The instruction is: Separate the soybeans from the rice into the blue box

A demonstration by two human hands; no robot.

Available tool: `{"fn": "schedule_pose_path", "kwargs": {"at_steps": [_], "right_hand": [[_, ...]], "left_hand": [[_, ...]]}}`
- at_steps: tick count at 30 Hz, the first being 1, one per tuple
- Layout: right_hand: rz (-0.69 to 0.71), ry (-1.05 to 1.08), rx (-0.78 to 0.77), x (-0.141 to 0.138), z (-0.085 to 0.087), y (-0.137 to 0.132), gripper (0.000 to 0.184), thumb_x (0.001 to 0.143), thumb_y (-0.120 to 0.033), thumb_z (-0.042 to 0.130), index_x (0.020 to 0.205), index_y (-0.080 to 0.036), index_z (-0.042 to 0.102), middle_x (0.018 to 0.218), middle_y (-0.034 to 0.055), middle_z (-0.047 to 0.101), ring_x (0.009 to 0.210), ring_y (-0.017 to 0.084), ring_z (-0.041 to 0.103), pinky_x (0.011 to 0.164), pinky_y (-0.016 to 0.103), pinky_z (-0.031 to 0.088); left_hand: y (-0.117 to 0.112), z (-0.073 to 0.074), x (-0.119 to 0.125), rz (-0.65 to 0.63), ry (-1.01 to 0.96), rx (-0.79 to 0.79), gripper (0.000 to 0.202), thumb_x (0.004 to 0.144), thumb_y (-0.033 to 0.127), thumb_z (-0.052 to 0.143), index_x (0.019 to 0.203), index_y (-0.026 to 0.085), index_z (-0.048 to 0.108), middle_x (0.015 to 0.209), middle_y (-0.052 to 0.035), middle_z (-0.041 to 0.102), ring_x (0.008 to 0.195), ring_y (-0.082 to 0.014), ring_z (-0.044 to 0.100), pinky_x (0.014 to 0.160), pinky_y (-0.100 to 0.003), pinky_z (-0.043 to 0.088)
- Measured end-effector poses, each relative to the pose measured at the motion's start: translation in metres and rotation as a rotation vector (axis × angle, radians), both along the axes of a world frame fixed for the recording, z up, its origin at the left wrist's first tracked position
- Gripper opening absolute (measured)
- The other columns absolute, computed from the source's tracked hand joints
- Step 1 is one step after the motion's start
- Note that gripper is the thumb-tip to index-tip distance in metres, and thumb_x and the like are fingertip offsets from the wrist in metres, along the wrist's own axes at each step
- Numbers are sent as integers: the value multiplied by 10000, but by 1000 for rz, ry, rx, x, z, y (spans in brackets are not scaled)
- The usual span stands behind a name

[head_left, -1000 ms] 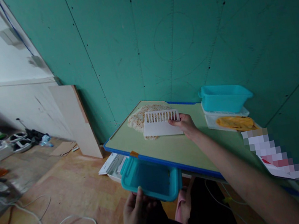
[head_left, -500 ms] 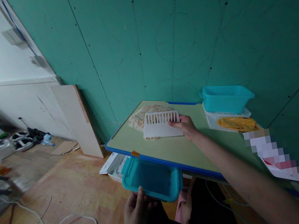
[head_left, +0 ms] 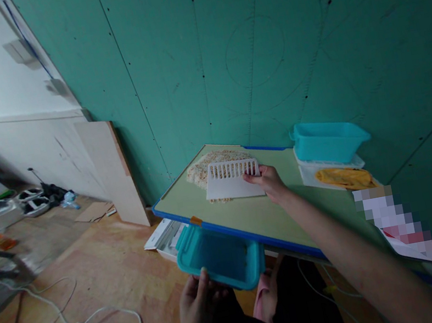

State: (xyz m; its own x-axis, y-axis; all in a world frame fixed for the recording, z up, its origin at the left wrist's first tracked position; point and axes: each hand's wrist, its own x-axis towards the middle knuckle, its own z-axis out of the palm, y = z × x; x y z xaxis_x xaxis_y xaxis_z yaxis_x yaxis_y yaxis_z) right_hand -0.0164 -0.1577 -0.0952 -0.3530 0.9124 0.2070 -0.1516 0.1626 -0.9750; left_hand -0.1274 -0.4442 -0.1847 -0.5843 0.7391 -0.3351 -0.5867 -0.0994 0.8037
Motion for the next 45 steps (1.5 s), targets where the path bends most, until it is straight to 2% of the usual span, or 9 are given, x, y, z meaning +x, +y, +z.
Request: {"fn": "schedule_pose_path", "kwargs": {"at_steps": [3,14,36,45], "right_hand": [[6,-5,11,-1,1,-2,346,479,-350,860,738,-159,734,746,27,730,706,182,646,756,324,477],[-4,-10,-8,-1,2,-4,343,476,-343,857,739,-161,733,755,31,733,699,188,645,725,318,479],[60,-27,14,-1,3,-9,350,498,-348,858,768,-158,741,782,38,736,747,192,649,781,336,477],[67,-34,24,-2,5,-12,339,501,-349,856,755,-157,739,779,44,736,750,202,656,787,353,487]], "left_hand": [[0,2,0,-10,-3,11,421,560,479,854,713,153,634,565,1,661,529,-169,658,545,-275,555],[1,-9,-3,-43,6,44,406,615,493,822,728,148,638,552,-8,672,530,-166,659,552,-279,553],[-1,1,1,-32,10,41,384,639,478,812,738,160,623,579,-9,684,516,-151,650,537,-248,525],[0,4,2,-10,20,12,411,584,483,840,679,162,602,538,9,647,504,-155,642,519,-243,518]]}}
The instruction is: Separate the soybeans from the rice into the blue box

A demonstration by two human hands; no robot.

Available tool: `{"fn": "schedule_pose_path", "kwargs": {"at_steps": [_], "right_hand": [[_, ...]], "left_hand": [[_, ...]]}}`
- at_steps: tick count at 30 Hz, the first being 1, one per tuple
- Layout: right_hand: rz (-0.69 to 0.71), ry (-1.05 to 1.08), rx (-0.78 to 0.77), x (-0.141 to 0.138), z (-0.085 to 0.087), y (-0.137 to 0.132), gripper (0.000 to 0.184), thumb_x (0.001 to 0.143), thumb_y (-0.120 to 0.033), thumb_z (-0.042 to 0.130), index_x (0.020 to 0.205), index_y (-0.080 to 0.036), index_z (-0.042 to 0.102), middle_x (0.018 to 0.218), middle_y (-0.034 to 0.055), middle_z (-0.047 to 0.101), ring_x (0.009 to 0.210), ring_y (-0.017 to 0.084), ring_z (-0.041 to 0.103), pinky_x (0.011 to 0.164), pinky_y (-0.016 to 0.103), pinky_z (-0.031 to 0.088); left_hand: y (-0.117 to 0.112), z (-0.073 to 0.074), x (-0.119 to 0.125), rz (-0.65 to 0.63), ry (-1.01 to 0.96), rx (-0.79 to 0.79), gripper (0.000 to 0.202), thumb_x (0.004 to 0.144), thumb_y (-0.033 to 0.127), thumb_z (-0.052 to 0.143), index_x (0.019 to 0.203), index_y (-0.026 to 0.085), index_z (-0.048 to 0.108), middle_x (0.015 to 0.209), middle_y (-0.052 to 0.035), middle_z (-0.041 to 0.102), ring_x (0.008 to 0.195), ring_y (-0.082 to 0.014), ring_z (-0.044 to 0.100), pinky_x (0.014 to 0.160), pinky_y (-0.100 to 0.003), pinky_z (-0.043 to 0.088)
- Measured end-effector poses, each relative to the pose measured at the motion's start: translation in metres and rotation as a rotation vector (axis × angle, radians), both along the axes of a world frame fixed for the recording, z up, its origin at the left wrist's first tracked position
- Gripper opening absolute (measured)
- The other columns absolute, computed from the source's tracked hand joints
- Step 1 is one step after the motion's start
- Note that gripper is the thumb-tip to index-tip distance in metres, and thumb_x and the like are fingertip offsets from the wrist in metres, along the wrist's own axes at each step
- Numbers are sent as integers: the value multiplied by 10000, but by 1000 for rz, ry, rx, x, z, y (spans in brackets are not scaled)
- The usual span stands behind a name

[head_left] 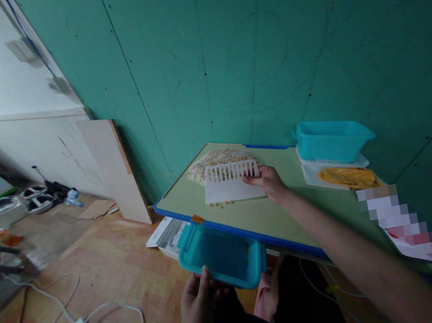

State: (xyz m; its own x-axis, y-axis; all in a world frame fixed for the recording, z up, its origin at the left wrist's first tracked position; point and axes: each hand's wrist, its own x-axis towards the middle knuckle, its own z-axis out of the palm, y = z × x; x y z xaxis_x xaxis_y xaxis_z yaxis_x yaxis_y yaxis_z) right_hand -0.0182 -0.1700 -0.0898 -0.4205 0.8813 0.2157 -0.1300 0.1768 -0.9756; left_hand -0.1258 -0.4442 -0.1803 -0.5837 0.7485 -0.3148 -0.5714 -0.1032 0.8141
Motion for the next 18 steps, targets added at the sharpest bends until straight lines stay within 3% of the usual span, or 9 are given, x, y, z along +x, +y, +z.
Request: {"fn": "schedule_pose_path", "kwargs": {"at_steps": [18], "right_hand": [[28,-10,-12,0,2,-5,327,509,-359,852,742,-158,741,741,29,726,714,185,633,759,331,471]], "left_hand": [[0,-10,-3,-28,-22,50,372,636,463,820,716,155,627,546,7,660,517,-154,653,550,-257,538]]}}
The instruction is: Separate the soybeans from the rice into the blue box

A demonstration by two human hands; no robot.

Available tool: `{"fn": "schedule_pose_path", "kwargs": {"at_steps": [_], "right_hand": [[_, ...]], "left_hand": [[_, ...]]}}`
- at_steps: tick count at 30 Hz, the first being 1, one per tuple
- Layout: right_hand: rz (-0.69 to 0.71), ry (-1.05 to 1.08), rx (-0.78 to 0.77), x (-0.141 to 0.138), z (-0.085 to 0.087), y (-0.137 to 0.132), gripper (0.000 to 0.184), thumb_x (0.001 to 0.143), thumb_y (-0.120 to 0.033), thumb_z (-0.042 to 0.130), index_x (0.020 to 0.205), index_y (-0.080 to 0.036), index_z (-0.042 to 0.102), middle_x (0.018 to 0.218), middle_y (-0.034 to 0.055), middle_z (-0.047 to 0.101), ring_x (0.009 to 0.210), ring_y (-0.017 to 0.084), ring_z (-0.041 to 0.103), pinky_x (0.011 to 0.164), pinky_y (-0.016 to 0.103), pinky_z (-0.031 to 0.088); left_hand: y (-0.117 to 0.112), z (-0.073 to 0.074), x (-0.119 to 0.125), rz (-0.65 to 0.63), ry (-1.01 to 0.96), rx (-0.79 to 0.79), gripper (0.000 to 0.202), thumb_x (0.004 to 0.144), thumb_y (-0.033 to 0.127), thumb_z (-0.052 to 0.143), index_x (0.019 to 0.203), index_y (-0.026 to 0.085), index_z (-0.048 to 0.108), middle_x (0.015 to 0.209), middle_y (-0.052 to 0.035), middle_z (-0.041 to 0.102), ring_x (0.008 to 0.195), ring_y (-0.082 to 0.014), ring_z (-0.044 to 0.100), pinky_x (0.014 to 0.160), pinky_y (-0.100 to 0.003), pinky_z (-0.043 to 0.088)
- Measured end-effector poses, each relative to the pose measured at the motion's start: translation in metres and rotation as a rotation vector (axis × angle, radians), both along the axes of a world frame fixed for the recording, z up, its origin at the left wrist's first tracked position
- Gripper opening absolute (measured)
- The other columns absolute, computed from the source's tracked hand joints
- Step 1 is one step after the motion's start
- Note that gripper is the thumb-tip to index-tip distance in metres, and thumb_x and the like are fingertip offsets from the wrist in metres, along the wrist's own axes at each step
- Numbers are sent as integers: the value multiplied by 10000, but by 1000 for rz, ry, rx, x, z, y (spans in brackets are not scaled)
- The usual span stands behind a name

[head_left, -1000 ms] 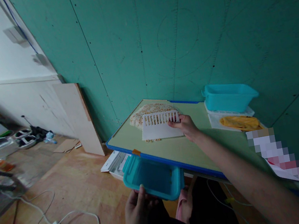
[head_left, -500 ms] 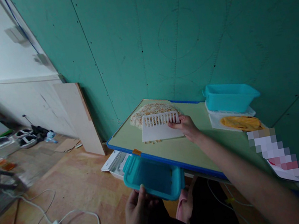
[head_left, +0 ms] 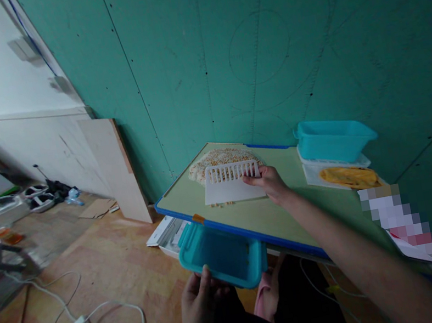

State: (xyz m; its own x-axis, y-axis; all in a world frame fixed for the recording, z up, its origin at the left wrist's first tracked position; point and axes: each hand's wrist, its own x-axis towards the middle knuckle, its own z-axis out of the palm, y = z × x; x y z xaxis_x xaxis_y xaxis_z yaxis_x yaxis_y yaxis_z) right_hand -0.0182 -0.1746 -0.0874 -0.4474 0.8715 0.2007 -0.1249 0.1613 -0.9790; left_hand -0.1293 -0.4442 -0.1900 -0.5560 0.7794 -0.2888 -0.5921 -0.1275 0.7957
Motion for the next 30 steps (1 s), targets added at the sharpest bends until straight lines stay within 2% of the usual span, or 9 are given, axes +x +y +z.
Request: {"fn": "schedule_pose_path", "kwargs": {"at_steps": [8,17,30], "right_hand": [[-2,-10,5,0,2,-2,337,491,-372,857,727,-162,737,719,29,718,707,191,627,742,340,467],[20,-3,-15,-1,4,-7,332,493,-362,859,723,-161,730,697,16,702,665,166,592,714,321,449],[39,-11,20,-2,2,-10,333,525,-370,847,753,-156,731,743,25,715,694,167,610,735,314,462]], "left_hand": [[0,1,0,14,-11,-22,409,580,482,842,689,160,614,543,-4,671,503,-159,652,528,-246,524],[0,-3,-2,-5,16,12,361,663,465,800,694,156,616,546,-5,672,507,-160,658,528,-251,532],[0,-6,-2,-5,24,8,373,662,473,801,713,153,617,561,-6,674,515,-158,659,529,-248,535]]}}
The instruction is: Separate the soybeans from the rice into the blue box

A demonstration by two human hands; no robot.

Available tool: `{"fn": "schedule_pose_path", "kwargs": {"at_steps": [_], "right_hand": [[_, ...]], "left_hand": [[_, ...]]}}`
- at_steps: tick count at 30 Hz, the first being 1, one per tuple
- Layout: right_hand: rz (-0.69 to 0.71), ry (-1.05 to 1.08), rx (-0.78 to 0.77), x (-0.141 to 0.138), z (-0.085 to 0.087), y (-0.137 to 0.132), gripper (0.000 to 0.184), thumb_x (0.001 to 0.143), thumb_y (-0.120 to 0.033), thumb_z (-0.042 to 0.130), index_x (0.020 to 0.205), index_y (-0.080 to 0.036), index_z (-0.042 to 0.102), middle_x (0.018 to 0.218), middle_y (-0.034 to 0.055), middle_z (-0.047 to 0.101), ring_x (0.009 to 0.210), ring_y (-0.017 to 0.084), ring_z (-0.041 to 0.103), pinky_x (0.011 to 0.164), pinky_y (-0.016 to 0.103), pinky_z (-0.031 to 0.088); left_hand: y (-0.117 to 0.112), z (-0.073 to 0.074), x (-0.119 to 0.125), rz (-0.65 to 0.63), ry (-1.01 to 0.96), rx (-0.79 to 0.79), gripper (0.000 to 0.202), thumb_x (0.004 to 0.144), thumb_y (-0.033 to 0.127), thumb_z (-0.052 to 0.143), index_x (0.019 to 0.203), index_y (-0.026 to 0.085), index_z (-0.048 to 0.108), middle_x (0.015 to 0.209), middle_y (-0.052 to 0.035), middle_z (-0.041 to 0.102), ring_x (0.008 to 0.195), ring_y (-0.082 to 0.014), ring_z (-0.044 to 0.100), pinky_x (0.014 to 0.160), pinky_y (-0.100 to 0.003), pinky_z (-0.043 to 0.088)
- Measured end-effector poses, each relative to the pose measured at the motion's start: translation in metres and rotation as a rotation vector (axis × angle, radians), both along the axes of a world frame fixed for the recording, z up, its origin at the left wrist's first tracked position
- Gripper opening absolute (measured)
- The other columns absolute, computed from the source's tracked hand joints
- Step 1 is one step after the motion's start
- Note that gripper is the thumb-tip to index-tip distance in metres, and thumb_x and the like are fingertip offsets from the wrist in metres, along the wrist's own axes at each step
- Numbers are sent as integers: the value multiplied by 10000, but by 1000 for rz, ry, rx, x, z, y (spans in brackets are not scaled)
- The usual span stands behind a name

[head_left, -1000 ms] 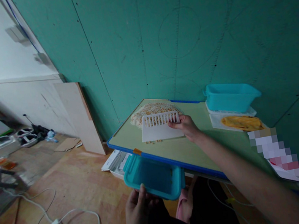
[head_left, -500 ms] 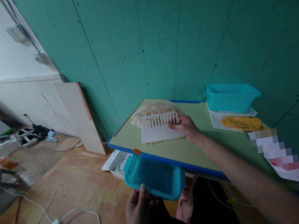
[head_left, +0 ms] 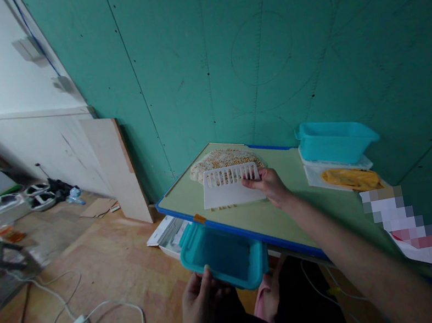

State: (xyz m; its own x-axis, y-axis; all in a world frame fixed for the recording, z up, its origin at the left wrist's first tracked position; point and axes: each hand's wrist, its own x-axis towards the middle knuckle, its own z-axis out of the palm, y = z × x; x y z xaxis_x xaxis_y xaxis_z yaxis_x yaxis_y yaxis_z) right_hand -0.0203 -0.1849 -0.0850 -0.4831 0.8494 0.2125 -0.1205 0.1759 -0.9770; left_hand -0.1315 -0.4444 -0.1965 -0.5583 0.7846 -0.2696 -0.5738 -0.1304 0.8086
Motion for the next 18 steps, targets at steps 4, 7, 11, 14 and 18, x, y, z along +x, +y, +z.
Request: {"fn": "schedule_pose_path", "kwargs": {"at_steps": [4,7,11,14,18], "right_hand": [[-4,-10,2,0,3,-4,335,514,-365,851,735,-148,723,705,15,704,648,151,595,686,298,460],[14,-15,2,-1,5,-9,314,519,-357,847,719,-152,718,679,8,696,628,145,589,671,292,462],[14,-1,-10,-2,5,-13,298,512,-343,848,707,-161,714,697,9,704,645,151,604,690,294,476],[24,6,-12,-3,3,-15,290,533,-334,840,732,-161,720,725,15,715,658,152,616,700,290,483],[30,-32,17,-2,4,-24,292,567,-342,820,766,-151,724,733,23,721,654,156,625,676,289,494]], "left_hand": [[0,-3,0,-10,-21,4,369,676,471,793,726,156,607,556,10,655,515,-149,654,523,-239,527],[0,-5,-1,-6,-14,8,364,682,466,791,718,155,605,560,12,647,510,-140,645,516,-234,519],[0,-5,-2,1,13,12,353,699,464,779,721,151,616,581,3,657,523,-134,642,532,-237,525],[-1,-3,-2,-7,2,20,350,708,463,773,743,149,623,586,1,660,528,-136,643,532,-239,524],[-1,-1,-4,-7,-22,47,340,716,455,770,721,151,618,578,7,647,540,-142,648,539,-241,527]]}}
